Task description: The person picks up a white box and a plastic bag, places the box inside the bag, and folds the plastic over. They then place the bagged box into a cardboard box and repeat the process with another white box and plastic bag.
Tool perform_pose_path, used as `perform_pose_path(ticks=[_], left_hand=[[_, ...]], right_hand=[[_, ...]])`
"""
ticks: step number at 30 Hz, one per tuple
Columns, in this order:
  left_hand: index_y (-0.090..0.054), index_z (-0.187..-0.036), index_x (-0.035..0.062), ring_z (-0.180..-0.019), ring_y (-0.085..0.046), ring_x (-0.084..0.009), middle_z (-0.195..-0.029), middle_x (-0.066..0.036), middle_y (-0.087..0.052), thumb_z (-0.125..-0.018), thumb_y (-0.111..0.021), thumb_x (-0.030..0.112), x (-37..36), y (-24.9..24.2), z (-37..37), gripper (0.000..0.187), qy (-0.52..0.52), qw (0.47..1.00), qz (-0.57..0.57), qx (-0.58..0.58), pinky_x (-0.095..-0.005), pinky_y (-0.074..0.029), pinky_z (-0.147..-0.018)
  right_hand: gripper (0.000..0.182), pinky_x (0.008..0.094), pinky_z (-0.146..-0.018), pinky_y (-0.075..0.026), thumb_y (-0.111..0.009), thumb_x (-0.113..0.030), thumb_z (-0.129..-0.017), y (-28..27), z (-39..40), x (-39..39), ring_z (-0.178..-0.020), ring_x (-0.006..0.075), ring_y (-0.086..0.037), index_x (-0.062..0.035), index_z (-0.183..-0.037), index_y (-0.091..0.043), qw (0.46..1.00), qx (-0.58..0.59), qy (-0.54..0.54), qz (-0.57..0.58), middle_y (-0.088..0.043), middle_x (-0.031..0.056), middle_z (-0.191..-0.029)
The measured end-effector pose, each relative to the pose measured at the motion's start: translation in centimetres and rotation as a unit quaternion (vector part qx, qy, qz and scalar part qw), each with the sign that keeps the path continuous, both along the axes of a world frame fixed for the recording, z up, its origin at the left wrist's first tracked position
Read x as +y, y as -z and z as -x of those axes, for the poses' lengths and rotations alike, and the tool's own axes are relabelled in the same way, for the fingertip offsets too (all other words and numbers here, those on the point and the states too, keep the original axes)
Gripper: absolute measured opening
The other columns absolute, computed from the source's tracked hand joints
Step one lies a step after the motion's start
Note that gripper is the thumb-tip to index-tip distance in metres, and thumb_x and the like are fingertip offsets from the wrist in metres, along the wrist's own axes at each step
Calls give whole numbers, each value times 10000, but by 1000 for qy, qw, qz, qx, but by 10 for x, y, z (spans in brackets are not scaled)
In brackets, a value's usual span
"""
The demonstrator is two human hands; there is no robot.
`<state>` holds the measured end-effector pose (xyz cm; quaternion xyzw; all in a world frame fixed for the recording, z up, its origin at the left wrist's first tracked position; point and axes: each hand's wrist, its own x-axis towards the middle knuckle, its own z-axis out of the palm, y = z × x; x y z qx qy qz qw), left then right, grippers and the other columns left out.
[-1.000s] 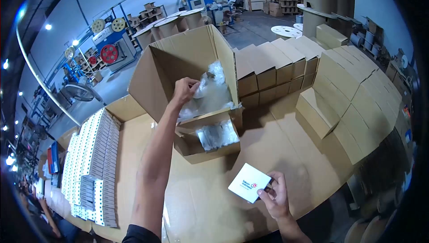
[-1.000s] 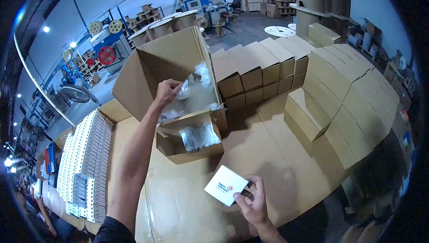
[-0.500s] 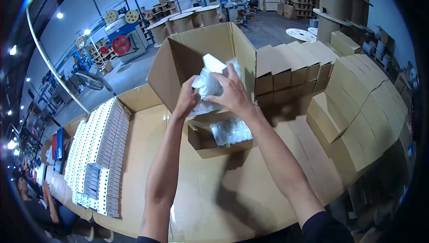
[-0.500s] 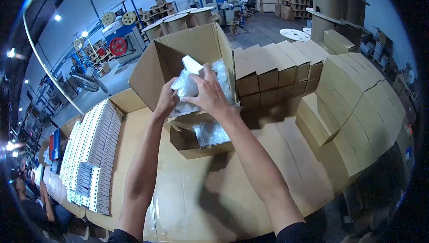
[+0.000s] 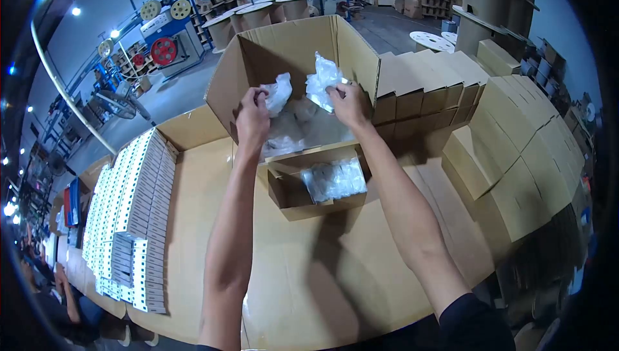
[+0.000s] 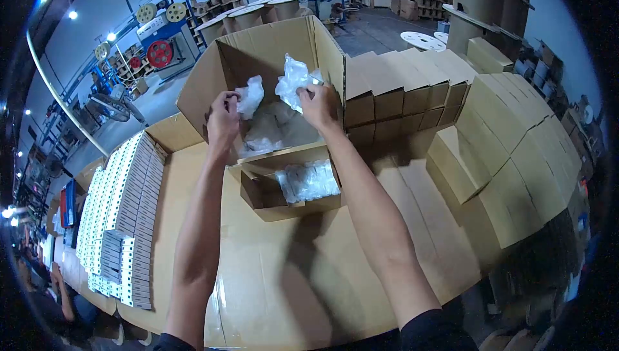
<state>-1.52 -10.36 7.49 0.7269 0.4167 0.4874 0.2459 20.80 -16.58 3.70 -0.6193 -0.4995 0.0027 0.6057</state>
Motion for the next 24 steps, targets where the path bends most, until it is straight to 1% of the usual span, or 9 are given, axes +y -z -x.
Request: perform_pose_path(ticks=[4,5,8,9,13,17,20,22,24], left_hand=[[-646,-1155,-18,-963,-665,-443,-945,-207,-707,-971,-633,259,-21,-8,-22,333,-113,953,-279,41,-507,-513,-879],[-652,-1146,-41,-951,-694,-383,-961,-219,-719,-954,-662,269,-34,-20,-24,365,-65,958,-275,48,-473,-527,-844],[-689,-1077,-41,-875,-712,-315,-949,-205,-736,-936,-688,291,-67,-44,-27,361,98,993,9,59,-421,-533,-807],[-725,-998,-22,-742,-672,-198,-820,-145,-725,-941,-687,309,-66,-38,-27,338,164,986,-16,-4,-373,-523,-730],[-699,-886,-17,-637,-512,-83,-678,-33,-601,-976,-652,294,-66,-24,-18,328,99,990,12,-99,-301,-462,-606],[-658,-820,-29,-612,-469,-63,-650,17,-550,-1023,-602,274,-59,-26,-7,370,102,963,87,-233,-270,-410,-555],[-657,-830,-45,-611,-488,-79,-679,29,-567,-1020,-608,266,-22,-14,8,367,34,972,27,-232,-291,-434,-566],[-686,-904,-61,-651,-607,-157,-716,-133,-676,-974,-658,242,-26,-15,8,312,-31,984,-56,-165,-332,-493,-638],[-643,-1161,-56,-814,-683,-287,-929,-236,-706,-944,-683,237,-39,-16,7,366,-30,991,-110,-75,-397,-529,-782]], right_hand=[[248,465,-747,-475,-772,-256,-827,-27,16,-31,-838,378,-606,-20,-803,-701,994,-90,46,-42,-601,220,-898],[216,458,-742,-472,-785,-234,-816,-29,23,-38,-833,367,-600,-31,-824,-710,990,-112,57,-66,-591,200,-906],[205,441,-762,-466,-839,-151,-747,-41,44,-61,-858,338,-580,-33,-794,-677,981,-142,52,-121,-553,166,-934],[200,441,-777,-475,-835,-119,-746,-47,51,-71,-870,343,-588,-23,-792,-664,984,-135,42,-108,-550,174,-978],[243,426,-751,-459,-870,-151,-724,-56,56,-95,-837,309,-563,-29,-804,-675,982,-134,21,-128,-534,143,-935],[194,450,-773,-476,-833,-144,-773,-49,48,-82,-882,347,-587,-24,-825,-690,983,-122,32,-137,-558,183,-998],[183,454,-754,-459,-792,-179,-822,-51,40,-68,-858,354,-576,-18,-845,-706,979,-142,72,-127,-554,188,-960],[187,455,-758,-450,-788,-184,-824,-57,43,-64,-848,354,-569,-17,-849,-709,977,-134,64,-155,-552,186,-953],[210,460,-774,-448,-769,-210,-847,-63,47,-62,-845,352,-567,-9,-830,-711,984,-92,47,-142,-580,201,-931]])
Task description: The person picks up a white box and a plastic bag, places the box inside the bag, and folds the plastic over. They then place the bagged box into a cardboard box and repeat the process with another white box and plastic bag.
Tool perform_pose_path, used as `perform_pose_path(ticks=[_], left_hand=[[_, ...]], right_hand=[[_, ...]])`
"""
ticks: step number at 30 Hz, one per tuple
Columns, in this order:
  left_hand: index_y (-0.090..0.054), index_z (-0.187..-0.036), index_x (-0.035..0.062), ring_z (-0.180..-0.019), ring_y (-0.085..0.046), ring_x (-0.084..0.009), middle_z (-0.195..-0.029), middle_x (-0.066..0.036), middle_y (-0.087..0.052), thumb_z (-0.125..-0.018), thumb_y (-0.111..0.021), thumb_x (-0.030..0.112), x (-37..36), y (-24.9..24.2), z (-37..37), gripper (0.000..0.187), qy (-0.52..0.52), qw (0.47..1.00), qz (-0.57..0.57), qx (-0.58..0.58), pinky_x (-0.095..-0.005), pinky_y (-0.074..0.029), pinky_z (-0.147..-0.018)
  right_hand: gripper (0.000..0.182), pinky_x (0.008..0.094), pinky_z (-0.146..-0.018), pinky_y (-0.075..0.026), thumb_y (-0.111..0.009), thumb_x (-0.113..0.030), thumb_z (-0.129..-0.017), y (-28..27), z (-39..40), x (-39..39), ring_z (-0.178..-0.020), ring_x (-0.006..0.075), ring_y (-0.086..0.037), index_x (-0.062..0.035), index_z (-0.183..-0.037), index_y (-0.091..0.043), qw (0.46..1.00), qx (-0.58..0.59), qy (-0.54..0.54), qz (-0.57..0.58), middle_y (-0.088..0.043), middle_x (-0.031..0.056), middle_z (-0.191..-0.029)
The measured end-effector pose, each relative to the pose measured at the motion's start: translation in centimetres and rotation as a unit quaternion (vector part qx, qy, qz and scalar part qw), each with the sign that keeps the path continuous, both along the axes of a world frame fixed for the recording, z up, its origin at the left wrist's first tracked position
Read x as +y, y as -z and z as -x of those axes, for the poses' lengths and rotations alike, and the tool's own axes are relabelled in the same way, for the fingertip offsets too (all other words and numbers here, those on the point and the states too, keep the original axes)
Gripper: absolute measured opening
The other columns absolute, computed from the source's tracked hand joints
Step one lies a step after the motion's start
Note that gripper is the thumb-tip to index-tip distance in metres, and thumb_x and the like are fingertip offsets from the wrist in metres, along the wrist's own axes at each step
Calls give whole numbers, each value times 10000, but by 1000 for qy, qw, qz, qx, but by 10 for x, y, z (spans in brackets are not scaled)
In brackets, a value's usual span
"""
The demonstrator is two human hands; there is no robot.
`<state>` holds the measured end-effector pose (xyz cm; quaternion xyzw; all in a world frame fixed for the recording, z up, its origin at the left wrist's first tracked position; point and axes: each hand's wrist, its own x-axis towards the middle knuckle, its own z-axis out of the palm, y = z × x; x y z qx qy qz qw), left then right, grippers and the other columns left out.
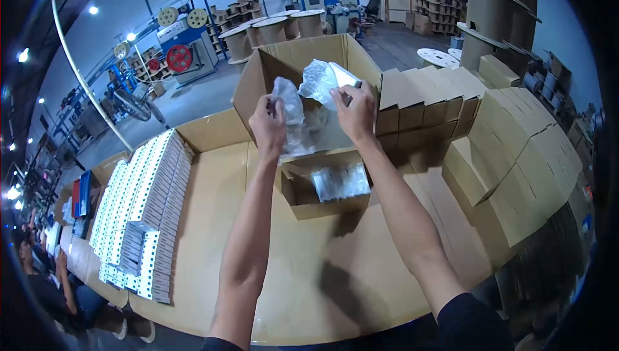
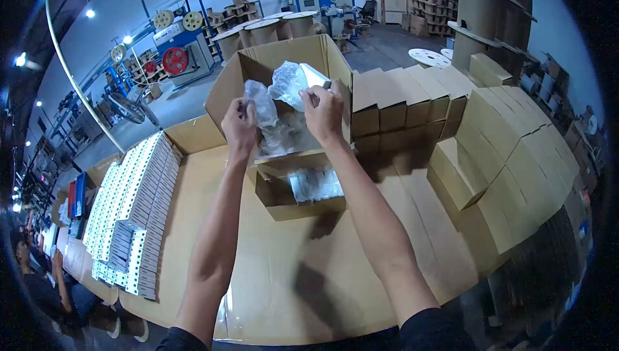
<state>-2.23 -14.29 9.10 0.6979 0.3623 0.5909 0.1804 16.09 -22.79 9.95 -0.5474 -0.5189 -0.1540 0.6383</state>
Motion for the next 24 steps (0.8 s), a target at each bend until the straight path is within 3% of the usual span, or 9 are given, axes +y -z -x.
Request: perform_pose_path(ticks=[3,6,7,10,12,14,18,20,24], left_hand=[[-230,-1558,39,-1252,-537,-453,-1383,-245,-526,-914,-687,139,15,20,-18,796,-99,983,20,150,-453,-404,-1118],[-311,-1540,69,-1305,-496,-443,-1429,-224,-482,-846,-738,111,-31,-13,-12,816,15,971,-216,99,-448,-383,-1143],[-518,-1420,89,-1326,-493,-404,-1451,-197,-462,-769,-777,54,-55,-24,-7,701,92,963,-226,110,-453,-400,-1134],[-693,-1173,77,-1304,-519,-362,-1407,-179,-520,-734,-792,12,-70,-22,2,455,159,935,-280,149,-444,-445,-1095],[-709,-954,24,-1142,-642,-274,-1135,-138,-696,-782,-786,11,-89,-20,11,189,136,948,-266,109,-374,-548,-921],[-691,-929,-1,-878,-702,-169,-892,-105,-721,-886,-742,53,-124,-15,26,87,98,989,-56,95,-310,-564,-752],[-699,-911,7,-576,-605,-80,-661,-91,-655,-918,-752,162,-174,20,40,164,84,994,48,43,-282,-482,-541],[-704,-913,22,-595,-589,-70,-657,-94,-643,-909,-761,178,-202,32,40,166,84,995,44,25,-282,-469,-542],[-680,-875,31,-588,-501,-53,-711,27,-596,-1030,-608,221,-221,71,52,255,200,942,205,-176,-256,-394,-531]], right_hand=[[250,449,-774,-458,-753,-264,-867,1,0,-9,-852,332,-584,-23,-803,-724,999,30,-9,23,-620,199,-909],[171,395,-747,-482,-778,-224,-856,6,0,-28,-804,269,-602,-53,-863,-767,996,64,-14,66,-615,114,-827],[185,388,-727,-493,-767,-218,-866,9,-4,-37,-747,256,-601,-35,-846,-752,994,34,-28,97,-599,101,-807],[238,419,-803,-477,-755,-251,-874,-7,0,-82,-880,305,-611,-21,-817,-734,964,22,-135,226,-578,156,-860],[423,412,-810,-485,-695,-387,-932,3,2,-99,-904,309,-618,19,-816,-713,954,69,-194,217,-565,180,-869],[565,407,-813,-491,-650,-510,-939,13,2,-118,-920,316,-619,47,-860,-707,951,89,-213,207,-574,199,-929],[660,403,-830,-498,-705,-603,-869,27,28,-168,-935,313,-618,50,-970,-720,965,62,-195,165,-587,213,-1028],[512,364,-824,-509,-807,-452,-819,34,48,-183,-917,289,-627,34,-968,-745,959,83,-192,194,-615,198,-1000],[239,367,-767,-502,-745,-209,-886,67,69,-204,-848,260,-610,26,-845,-734,950,109,-204,211,-594,165,-895]])
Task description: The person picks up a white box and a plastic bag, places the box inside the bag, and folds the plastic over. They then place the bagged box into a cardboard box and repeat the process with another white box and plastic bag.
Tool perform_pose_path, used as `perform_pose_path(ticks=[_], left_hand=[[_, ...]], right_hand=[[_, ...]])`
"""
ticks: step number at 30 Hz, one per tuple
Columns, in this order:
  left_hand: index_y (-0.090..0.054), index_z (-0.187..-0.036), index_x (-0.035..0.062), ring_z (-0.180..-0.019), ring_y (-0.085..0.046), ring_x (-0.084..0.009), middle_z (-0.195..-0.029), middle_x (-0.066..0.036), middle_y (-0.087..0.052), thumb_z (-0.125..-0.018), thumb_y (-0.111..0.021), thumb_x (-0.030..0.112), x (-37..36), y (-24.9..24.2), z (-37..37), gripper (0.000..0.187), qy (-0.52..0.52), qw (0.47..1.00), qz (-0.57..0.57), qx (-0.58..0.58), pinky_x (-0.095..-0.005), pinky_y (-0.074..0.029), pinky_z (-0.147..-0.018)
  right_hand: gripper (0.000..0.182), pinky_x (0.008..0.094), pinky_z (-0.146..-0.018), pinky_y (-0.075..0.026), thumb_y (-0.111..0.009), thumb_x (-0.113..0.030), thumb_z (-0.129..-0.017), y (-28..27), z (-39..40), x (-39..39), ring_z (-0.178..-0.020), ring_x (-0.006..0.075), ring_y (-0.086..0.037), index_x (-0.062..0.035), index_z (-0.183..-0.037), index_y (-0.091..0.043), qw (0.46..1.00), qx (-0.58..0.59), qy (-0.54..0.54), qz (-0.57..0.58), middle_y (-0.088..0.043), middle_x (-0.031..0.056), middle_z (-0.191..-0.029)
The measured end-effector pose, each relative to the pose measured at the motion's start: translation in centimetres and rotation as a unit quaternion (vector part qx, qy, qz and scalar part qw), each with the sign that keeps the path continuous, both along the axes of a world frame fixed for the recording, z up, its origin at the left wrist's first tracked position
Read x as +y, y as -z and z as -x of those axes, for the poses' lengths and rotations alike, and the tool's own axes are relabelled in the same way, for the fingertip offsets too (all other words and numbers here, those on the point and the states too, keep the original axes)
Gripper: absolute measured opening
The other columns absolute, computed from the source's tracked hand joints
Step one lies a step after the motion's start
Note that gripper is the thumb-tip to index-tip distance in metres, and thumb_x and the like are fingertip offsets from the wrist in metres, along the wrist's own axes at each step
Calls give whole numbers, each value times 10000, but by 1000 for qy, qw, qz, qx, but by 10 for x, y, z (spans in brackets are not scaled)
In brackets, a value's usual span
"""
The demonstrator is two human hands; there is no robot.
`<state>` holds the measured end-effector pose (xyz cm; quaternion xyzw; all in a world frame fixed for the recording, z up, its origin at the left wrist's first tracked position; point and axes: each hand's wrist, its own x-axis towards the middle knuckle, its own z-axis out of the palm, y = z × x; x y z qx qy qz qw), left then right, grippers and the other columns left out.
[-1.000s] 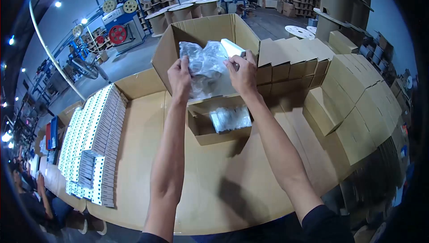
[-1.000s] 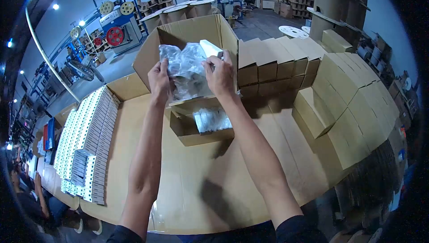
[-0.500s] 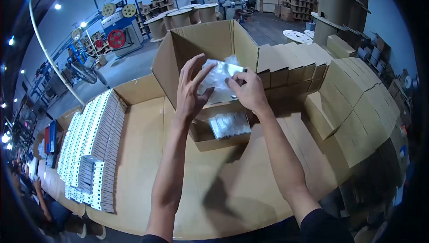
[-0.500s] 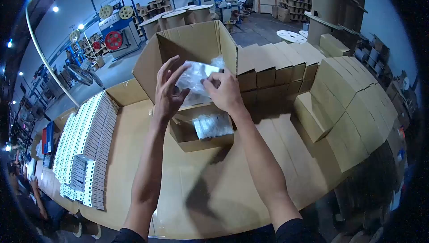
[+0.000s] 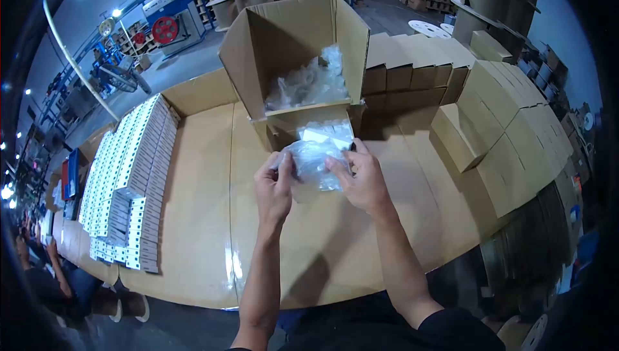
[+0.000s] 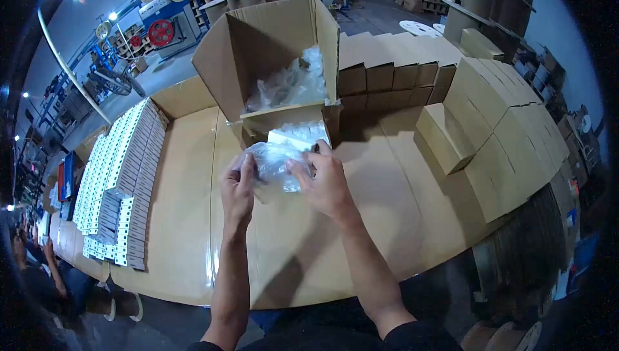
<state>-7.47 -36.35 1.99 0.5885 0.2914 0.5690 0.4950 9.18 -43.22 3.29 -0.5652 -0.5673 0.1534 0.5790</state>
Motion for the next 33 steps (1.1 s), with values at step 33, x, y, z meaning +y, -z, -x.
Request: perform_pose_path(ticks=[33], left_hand=[[-510,-1056,40,-862,-490,-100,-943,-24,-528,-1084,-476,179,-89,72,36,146,-335,931,98,-107,-259,-440,-782]], right_hand=[[356,323,-954,-520,-778,-227,-906,83,88,-83,-1118,189,-568,62,-1101,-708,982,170,-75,34,-503,80,-1200]])
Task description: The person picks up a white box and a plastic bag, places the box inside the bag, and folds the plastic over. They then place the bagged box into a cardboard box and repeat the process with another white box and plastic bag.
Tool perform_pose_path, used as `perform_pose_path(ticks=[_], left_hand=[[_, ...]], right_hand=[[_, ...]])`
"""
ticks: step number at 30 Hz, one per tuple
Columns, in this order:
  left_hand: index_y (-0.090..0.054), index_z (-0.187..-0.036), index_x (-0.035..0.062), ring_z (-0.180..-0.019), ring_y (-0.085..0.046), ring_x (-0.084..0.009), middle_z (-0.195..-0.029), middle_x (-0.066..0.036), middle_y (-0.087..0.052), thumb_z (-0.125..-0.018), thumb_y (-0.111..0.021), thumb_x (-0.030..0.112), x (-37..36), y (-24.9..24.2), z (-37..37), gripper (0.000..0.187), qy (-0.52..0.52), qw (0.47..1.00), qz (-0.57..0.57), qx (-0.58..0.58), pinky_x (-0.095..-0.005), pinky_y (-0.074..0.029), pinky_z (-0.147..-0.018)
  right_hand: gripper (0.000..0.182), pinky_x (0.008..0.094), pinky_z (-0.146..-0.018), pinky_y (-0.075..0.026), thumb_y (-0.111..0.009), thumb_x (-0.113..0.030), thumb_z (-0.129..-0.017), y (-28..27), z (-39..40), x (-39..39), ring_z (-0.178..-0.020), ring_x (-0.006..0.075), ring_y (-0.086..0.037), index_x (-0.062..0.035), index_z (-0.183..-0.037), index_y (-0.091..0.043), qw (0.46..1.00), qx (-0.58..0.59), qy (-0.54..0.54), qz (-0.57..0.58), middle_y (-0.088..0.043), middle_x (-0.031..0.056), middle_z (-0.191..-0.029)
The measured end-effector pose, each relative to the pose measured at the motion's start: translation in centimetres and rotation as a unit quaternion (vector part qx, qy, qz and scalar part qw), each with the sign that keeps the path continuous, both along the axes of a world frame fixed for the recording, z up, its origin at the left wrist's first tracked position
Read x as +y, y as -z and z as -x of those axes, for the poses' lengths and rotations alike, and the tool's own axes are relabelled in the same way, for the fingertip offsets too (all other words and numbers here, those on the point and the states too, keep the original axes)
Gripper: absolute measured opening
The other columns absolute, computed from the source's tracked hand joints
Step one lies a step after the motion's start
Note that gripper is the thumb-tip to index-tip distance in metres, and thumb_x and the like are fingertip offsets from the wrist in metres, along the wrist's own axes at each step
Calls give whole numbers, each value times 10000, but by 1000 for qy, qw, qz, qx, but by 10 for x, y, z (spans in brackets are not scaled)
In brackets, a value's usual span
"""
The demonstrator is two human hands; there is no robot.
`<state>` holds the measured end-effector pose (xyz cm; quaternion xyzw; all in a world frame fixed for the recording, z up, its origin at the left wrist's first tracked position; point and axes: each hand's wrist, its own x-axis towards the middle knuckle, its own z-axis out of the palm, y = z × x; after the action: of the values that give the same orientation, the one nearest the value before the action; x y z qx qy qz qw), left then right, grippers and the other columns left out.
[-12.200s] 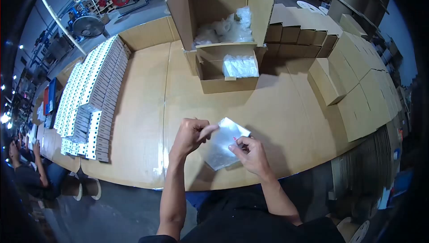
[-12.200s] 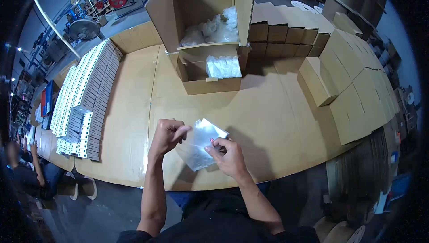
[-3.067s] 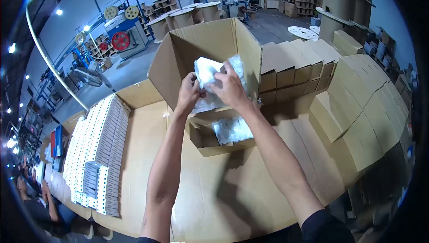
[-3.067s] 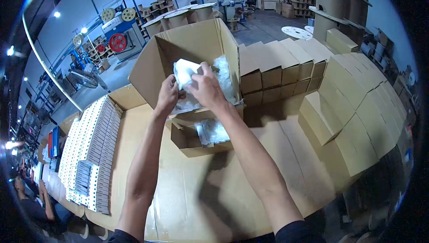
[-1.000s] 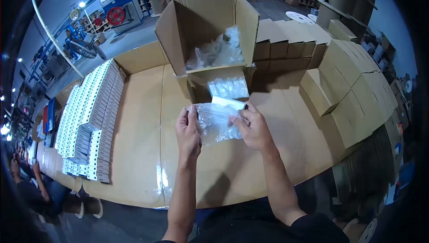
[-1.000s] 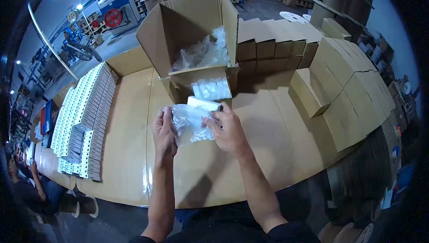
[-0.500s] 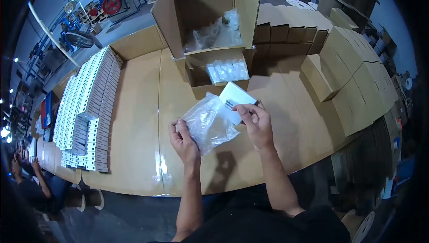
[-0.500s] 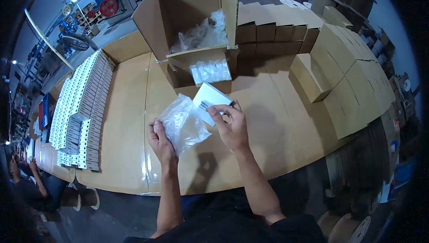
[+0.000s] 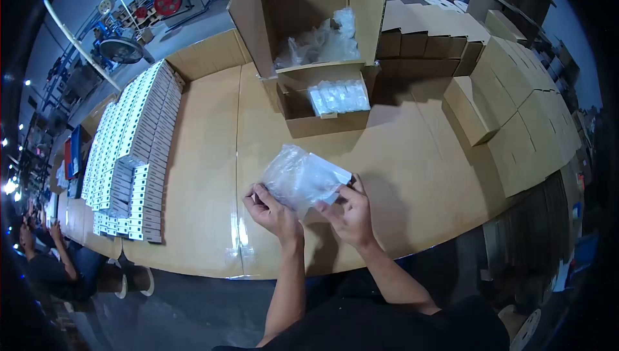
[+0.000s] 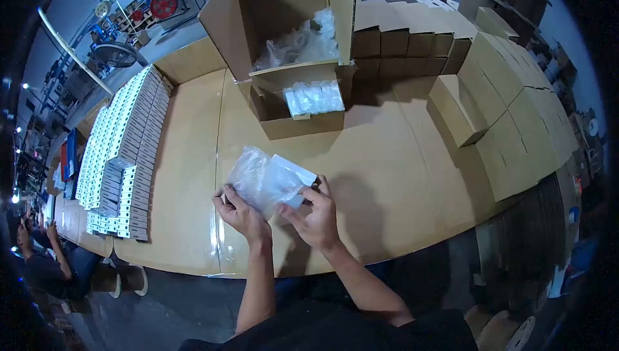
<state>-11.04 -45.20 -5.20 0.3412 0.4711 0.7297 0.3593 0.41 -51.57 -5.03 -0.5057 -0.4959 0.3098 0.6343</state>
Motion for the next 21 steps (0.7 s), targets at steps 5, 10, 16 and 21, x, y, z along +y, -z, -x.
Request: perform_pose_path(ticks=[5,10,16,21], left_hand=[[-501,-1045,55,-848,-540,-86,-951,-33,-563,-1087,-487,201,0,24,17,152,40,999,-8,-26,-251,-487,-731],[-495,-1059,50,-816,-598,-97,-941,-49,-585,-1080,-498,207,-10,26,20,158,55,993,-13,-99,-254,-536,-650],[-483,-1163,37,-920,-626,-161,-1118,-110,-594,-1061,-501,158,-30,29,25,159,143,982,39,-115,-290,-569,-692],[-443,-1373,4,-1125,-576,-265,-1308,-140,-562,-926,-631,69,-22,8,56,490,51,945,-70,316,-380,-483,-916]], right_hand=[[155,301,-799,-546,-691,-85,-958,12,-2,13,-952,182,-598,67,-970,-720,991,67,113,-16,-512,100,-1107],[271,319,-813,-576,-762,-177,-918,-12,-10,13,-1039,213,-624,71,-1009,-702,993,94,58,-28,-531,100,-1114],[245,298,-732,-541,-801,-159,-870,19,7,10,-938,188,-630,50,-964,-716,996,39,53,55,-590,117,-1062],[169,360,-790,-488,-798,-99,-830,5,-10,13,-876,252,-600,38,-886,-715,994,-80,65,25,-592,146,-1012]])
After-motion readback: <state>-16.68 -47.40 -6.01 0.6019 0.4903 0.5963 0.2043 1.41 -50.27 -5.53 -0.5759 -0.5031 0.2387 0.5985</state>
